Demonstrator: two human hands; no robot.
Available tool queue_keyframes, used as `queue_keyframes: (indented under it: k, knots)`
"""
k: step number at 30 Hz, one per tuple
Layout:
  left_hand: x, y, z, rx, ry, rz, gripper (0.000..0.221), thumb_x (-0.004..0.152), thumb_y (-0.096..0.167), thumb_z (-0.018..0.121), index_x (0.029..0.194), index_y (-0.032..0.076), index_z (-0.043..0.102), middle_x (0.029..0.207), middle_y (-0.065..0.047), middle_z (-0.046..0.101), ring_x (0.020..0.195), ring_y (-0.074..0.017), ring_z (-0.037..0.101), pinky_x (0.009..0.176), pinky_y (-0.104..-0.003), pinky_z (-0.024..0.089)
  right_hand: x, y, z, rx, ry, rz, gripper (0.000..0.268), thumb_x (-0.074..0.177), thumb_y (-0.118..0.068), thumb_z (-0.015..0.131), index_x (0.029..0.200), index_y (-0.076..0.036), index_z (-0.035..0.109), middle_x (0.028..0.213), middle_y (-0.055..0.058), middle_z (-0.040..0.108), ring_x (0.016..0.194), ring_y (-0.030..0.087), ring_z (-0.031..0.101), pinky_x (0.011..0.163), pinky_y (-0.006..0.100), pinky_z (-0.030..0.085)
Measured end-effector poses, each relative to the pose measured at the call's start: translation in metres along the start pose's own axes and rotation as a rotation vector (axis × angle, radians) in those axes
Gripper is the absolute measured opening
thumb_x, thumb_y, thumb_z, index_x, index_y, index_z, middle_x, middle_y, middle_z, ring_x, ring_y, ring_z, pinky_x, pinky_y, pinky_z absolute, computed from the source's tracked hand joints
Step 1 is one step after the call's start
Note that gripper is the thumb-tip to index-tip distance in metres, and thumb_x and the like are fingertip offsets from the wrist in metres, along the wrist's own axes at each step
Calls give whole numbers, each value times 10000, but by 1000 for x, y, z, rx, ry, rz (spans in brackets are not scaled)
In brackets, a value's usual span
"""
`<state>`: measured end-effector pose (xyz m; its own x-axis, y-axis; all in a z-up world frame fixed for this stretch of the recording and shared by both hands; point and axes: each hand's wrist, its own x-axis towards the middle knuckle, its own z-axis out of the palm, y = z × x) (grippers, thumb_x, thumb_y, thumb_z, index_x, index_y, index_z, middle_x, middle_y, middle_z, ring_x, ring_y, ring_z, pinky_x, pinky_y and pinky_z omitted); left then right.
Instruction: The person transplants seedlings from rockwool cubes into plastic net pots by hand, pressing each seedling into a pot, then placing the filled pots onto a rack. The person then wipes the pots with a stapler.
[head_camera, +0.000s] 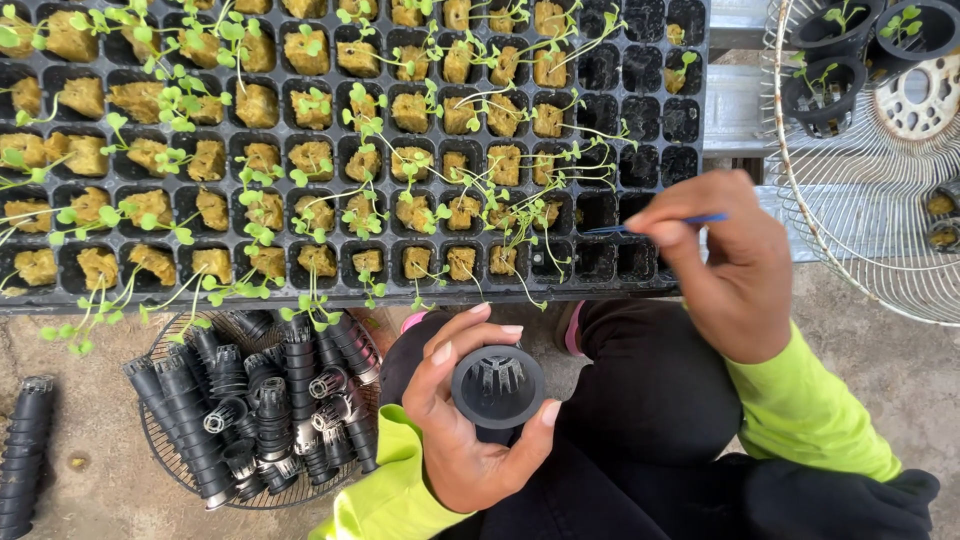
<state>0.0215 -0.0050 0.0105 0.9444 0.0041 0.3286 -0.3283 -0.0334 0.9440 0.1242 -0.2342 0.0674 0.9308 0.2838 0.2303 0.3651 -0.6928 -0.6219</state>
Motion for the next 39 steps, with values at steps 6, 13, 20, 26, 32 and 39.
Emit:
queue_keyframes:
  k: [6,13,20,26,32,39]
  knots:
    - [1,1,-1,9,2,12,999,872,73,808,1591,201,126,1270,-219,635,1312,-370,566,1157,-503,439,15,-15,-7,145,-18,116,204,1110,-152,461,936,-68,529,1002,96,512,903,184,606,812,334,483]
    - [0,1,0,21,8,19,971,878,71,808,1578,177,143,1284,-218,630,1318,-376,556,1144,-496,439,31,-22,15,-275,-257,-20,174,961,-176,702,1067,-38,710,884,129,563,775,331,600,656,420,472]
    - [-2,0,-1,18,11,17,938,881,73,810,1557,156,164,1299,-214,624,1333,-377,540,1157,-495,423,44,-37,21,-442,-296,-100,139,895,-138,735,1023,-89,760,828,85,608,761,302,658,624,424,504]
    - [0,0,-1,9,14,21,939,872,75,812,1550,151,167,1291,-214,622,1331,-381,535,1167,-509,404,48,-42,26,-575,-326,-152,91,854,-134,748,929,-82,736,837,75,631,762,283,685,622,412,517]
    - [-3,-1,-5,-4,1,13,936,893,72,806,1558,146,152,1304,-223,619,1346,-377,539,1162,-499,427,50,-43,29,-605,-340,-153,82,875,-153,733,873,-76,706,818,76,627,775,278,696,629,405,527]
    - [-3,-1,-8,-41,-6,13,936,884,50,793,1559,142,151,1309,-228,605,1314,-353,568,1203,-516,397,53,-41,20,-536,-321,-120,92,896,-165,742,940,-85,755,817,73,656,670,297,675,557,414,506]
